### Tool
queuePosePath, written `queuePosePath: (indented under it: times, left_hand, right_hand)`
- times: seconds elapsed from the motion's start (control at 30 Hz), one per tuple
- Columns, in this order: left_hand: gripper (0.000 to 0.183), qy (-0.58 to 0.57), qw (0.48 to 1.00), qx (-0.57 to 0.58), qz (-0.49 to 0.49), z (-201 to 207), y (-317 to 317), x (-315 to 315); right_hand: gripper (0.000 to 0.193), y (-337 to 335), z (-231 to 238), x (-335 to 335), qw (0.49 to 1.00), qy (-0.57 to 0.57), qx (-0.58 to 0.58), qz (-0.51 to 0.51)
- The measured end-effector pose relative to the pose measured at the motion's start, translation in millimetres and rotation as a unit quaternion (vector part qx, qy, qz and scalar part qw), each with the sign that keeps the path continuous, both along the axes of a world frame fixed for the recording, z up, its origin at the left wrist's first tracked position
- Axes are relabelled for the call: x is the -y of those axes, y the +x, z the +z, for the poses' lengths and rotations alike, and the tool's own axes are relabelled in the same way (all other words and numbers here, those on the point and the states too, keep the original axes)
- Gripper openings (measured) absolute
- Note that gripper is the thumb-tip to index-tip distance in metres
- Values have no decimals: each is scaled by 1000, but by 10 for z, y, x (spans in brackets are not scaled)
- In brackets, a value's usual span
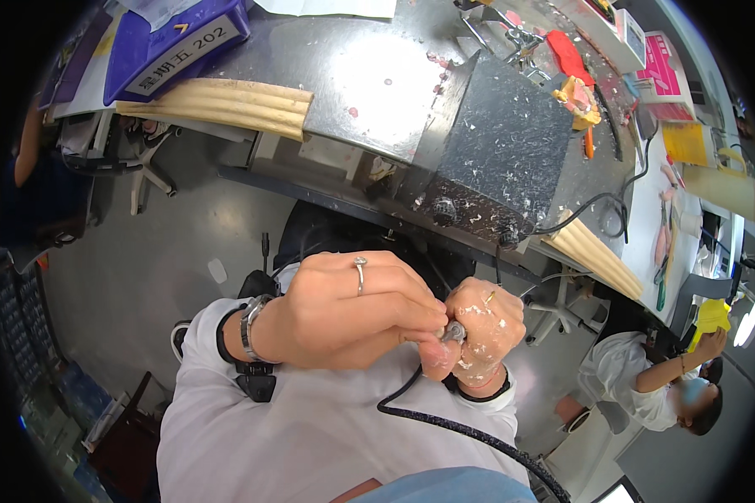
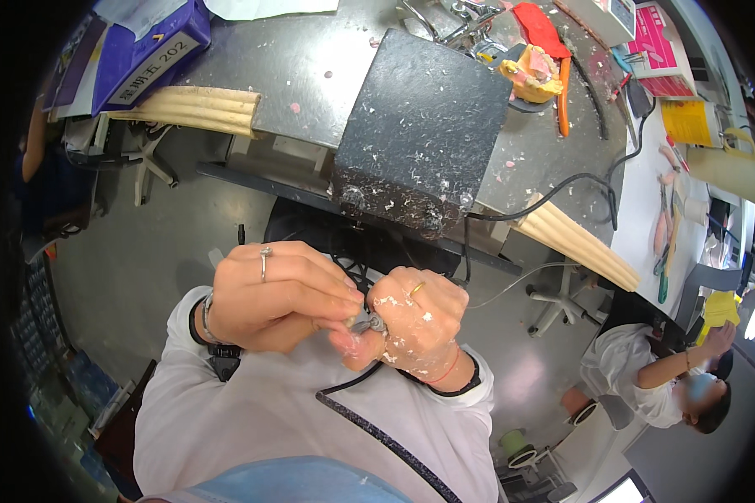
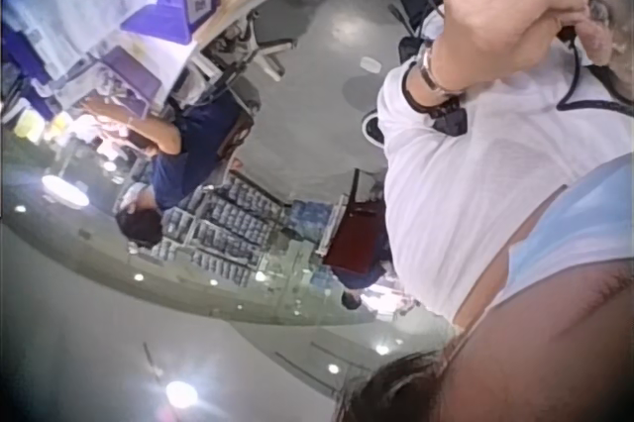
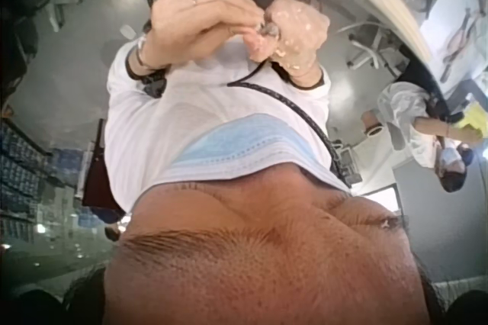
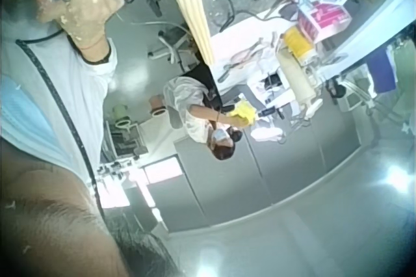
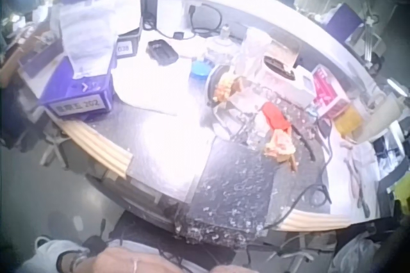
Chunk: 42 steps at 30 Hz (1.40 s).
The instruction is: Refining and fitting dental prosthetic models using hand tools and a rotary grinder in a laboratory setting.
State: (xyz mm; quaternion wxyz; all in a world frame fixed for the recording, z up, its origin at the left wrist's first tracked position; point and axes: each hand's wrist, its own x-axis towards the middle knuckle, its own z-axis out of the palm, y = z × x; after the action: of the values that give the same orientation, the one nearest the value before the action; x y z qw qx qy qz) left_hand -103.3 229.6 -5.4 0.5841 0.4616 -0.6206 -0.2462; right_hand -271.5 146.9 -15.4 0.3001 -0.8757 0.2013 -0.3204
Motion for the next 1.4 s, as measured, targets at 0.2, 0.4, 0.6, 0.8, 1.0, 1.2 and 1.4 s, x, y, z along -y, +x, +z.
queuePosePath:
  times: [0.2,0.4,0.6,0.8,1.0,1.2,1.4]
  left_hand:
    - [16,23,993,-95,-67,-18,86,13]
    - [11,176,901,-335,-214,-200,116,-40]
    - [12,213,858,-410,-224,-205,40,-41]
    - [22,216,848,-440,-203,-225,-86,-46]
    - [18,189,874,-416,-169,-192,-98,-44]
    - [24,76,976,-204,-22,-93,-119,23]
    - [26,5,994,-110,-4,-69,-94,28]
  right_hand:
    - [38,-44,31,51,994,69,61,53]
    - [37,-11,191,49,975,129,111,146]
    - [39,-24,184,33,981,95,115,126]
    - [41,-48,176,20,987,74,127,68]
    - [38,-61,217,36,990,55,119,57]
    - [36,-23,173,5,993,34,85,-68]
    - [56,50,-58,18,997,-9,52,-50]
